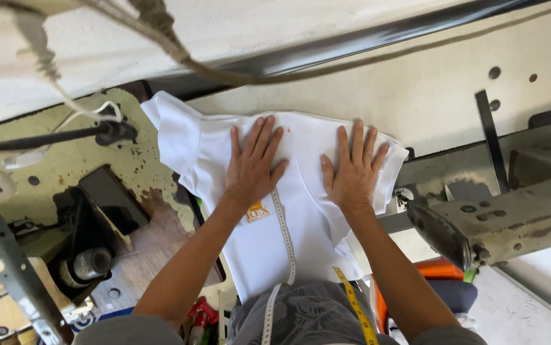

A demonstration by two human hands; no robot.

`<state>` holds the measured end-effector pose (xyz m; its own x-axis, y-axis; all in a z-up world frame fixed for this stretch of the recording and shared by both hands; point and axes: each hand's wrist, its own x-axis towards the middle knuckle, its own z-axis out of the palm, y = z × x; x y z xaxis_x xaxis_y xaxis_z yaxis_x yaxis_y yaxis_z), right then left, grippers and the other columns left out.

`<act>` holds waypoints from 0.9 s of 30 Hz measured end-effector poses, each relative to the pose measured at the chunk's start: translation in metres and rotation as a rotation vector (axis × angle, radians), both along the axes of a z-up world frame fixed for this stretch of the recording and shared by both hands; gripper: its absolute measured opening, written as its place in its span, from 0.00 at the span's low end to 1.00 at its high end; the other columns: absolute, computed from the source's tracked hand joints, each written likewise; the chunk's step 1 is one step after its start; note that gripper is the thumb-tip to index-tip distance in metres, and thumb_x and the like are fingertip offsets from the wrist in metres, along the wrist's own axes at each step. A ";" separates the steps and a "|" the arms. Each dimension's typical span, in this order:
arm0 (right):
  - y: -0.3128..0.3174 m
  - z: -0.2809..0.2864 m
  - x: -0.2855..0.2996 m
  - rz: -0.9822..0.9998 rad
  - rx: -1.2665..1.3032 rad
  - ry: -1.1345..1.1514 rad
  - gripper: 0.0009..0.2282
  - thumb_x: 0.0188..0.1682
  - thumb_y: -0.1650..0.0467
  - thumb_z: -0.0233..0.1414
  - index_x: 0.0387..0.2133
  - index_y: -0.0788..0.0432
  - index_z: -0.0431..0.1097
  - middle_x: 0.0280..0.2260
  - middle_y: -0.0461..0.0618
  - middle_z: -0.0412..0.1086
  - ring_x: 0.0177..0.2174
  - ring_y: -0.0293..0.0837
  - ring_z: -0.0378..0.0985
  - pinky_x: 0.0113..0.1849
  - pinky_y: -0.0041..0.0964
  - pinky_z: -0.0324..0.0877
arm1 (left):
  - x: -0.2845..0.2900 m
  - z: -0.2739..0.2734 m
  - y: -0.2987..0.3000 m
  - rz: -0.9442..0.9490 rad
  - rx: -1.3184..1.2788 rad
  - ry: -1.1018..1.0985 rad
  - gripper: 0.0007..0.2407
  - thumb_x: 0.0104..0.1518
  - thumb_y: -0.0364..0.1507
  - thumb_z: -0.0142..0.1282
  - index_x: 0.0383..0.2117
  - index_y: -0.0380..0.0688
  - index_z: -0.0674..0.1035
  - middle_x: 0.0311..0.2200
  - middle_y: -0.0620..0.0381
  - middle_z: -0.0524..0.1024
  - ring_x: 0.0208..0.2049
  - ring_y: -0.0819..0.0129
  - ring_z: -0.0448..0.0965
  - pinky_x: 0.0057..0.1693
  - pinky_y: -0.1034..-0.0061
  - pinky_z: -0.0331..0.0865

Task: A person measures white fabric pieces using a yellow tape measure and then cuts the fabric along the measured lines using scissors on a workbench next to a sewing machine.

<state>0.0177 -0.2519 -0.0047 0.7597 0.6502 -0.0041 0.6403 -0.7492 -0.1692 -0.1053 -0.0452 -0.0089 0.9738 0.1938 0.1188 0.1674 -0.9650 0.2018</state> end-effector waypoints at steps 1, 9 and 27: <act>0.000 0.000 0.001 -0.006 -0.003 0.007 0.30 0.58 0.52 0.38 0.71 0.54 0.53 0.72 0.62 0.44 0.69 0.68 0.38 0.62 0.72 0.28 | 0.000 -0.002 -0.001 0.014 -0.013 0.071 0.28 0.66 0.47 0.45 0.71 0.51 0.63 0.75 0.53 0.50 0.75 0.59 0.44 0.73 0.40 0.32; 0.008 -0.006 0.013 -0.009 -0.026 0.050 0.31 0.57 0.52 0.38 0.71 0.53 0.52 0.72 0.63 0.41 0.69 0.68 0.34 0.62 0.74 0.28 | 0.007 -0.028 0.008 0.040 -0.042 0.198 0.31 0.64 0.53 0.40 0.72 0.54 0.60 0.74 0.58 0.50 0.75 0.61 0.44 0.73 0.37 0.30; -0.068 0.069 -0.083 0.036 0.397 0.037 0.25 0.62 0.60 0.48 0.70 0.52 0.53 0.71 0.57 0.47 0.71 0.60 0.48 0.70 0.68 0.42 | -0.003 0.026 -0.067 -0.093 -0.335 -0.057 0.23 0.72 0.34 0.41 0.68 0.30 0.65 0.71 0.33 0.47 0.73 0.39 0.41 0.72 0.33 0.35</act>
<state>-0.0649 -0.3200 0.0642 0.7404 0.6331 0.2258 0.6531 -0.5980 -0.4646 -0.1080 -0.1118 0.0175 0.9827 0.1425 0.1184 0.0616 -0.8540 0.5165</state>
